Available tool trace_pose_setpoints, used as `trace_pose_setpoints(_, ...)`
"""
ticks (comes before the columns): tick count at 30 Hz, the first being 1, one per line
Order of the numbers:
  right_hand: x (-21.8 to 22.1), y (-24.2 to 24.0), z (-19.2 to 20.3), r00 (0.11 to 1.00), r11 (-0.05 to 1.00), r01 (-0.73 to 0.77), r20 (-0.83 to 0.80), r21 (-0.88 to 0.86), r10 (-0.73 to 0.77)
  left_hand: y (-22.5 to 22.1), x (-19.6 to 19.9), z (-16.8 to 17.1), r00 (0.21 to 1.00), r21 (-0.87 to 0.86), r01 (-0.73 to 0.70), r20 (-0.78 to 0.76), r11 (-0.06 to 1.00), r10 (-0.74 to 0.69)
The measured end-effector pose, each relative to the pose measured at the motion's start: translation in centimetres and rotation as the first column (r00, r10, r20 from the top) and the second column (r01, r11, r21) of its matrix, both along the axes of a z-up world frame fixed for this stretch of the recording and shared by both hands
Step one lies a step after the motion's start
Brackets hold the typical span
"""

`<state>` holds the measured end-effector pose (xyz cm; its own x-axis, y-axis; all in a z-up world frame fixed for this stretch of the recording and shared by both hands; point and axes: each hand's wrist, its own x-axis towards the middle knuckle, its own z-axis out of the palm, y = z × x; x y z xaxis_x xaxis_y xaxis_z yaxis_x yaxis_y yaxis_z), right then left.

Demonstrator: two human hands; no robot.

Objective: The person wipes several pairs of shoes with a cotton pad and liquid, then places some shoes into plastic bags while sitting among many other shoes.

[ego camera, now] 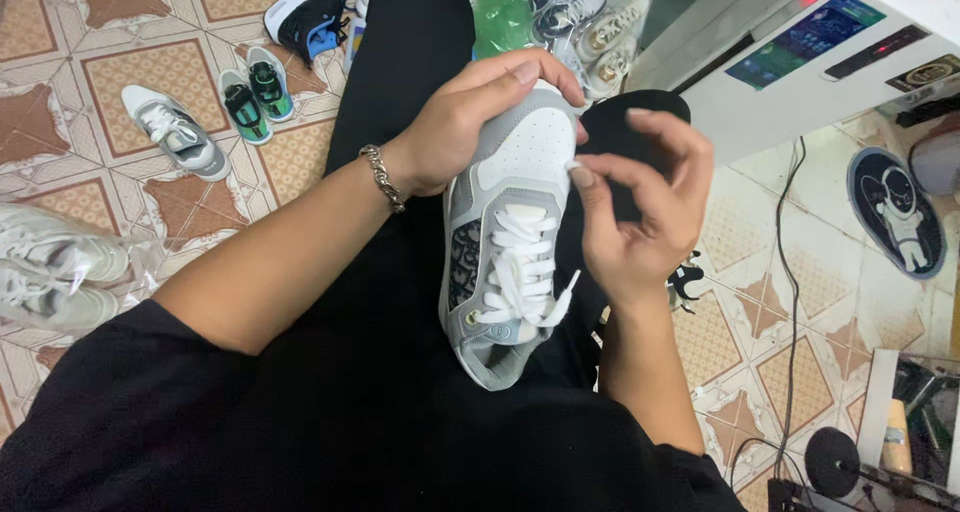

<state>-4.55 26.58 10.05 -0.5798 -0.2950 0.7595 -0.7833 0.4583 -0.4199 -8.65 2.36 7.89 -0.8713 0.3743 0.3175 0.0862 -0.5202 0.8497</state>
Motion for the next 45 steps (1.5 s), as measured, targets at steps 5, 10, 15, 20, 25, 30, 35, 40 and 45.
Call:
trace_pose_setpoints(5, 0.3, -1.0, 0.6, 0.998, 1.0, 0.0, -0.056, -0.007, -0.001, 0.5, -0.2, -0.1, 0.998, -0.009, 0.012, -0.065, 1.0, -0.013)
trace_pose_setpoints(10, 0.1, 0.5, 0.1, 0.998, 0.997, -0.054, -0.037, 0.063, 0.056, 0.3, 0.3, 0.0, 0.998, -0.057, -0.029, -0.059, 0.998, 0.025)
trace_pose_setpoints(15, 0.2, -0.7, 1.3, 0.994, 0.997, -0.022, -0.109, 0.068, 0.03, 0.9, 0.3, 0.6, 0.968, -0.15, -0.137, -0.229, 0.979, 0.1)
trace_pose_setpoints(20, 0.5, 0.4, 1.2, 0.995, 0.992, -0.086, -0.049, 0.095, 0.091, 0.5, 0.7, 0.5, 0.978, -0.161, -0.122, -0.188, 0.979, 0.091)
trace_pose_setpoints(25, 0.1, -0.4, 1.6, 0.994, 0.997, 0.003, -0.109, 0.075, 0.005, 1.1, 0.0, 0.0, 0.951, -0.214, -0.21, -0.271, 0.954, 0.148)
trace_pose_setpoints(30, 0.5, -0.4, 1.1, 0.986, 0.984, -0.156, -0.051, 0.082, 0.16, 1.2, -0.1, 0.2, 0.941, -0.227, -0.211, -0.309, 0.951, 0.135)
trace_pose_setpoints(35, 0.4, 3.2, 0.6, 0.997, 0.999, 0.045, -0.07, 0.024, -0.043, -0.1, 0.6, 0.8, 0.985, -0.084, -0.06, -0.168, 0.995, 0.045)
trace_pose_setpoints(40, 1.4, 2.9, 0.3, 0.993, 0.999, -0.026, -0.114, 0.036, 0.03, -0.6, 0.9, 1.2, 0.98, -0.088, -0.068, -0.194, 0.994, 0.05)
trace_pose_setpoints(45, 2.6, 0.7, 0.6, 0.998, 0.997, -0.053, -0.029, 0.063, 0.055, -1.2, 1.6, 2.2, 0.984, -0.077, -0.051, -0.176, 0.996, 0.036)
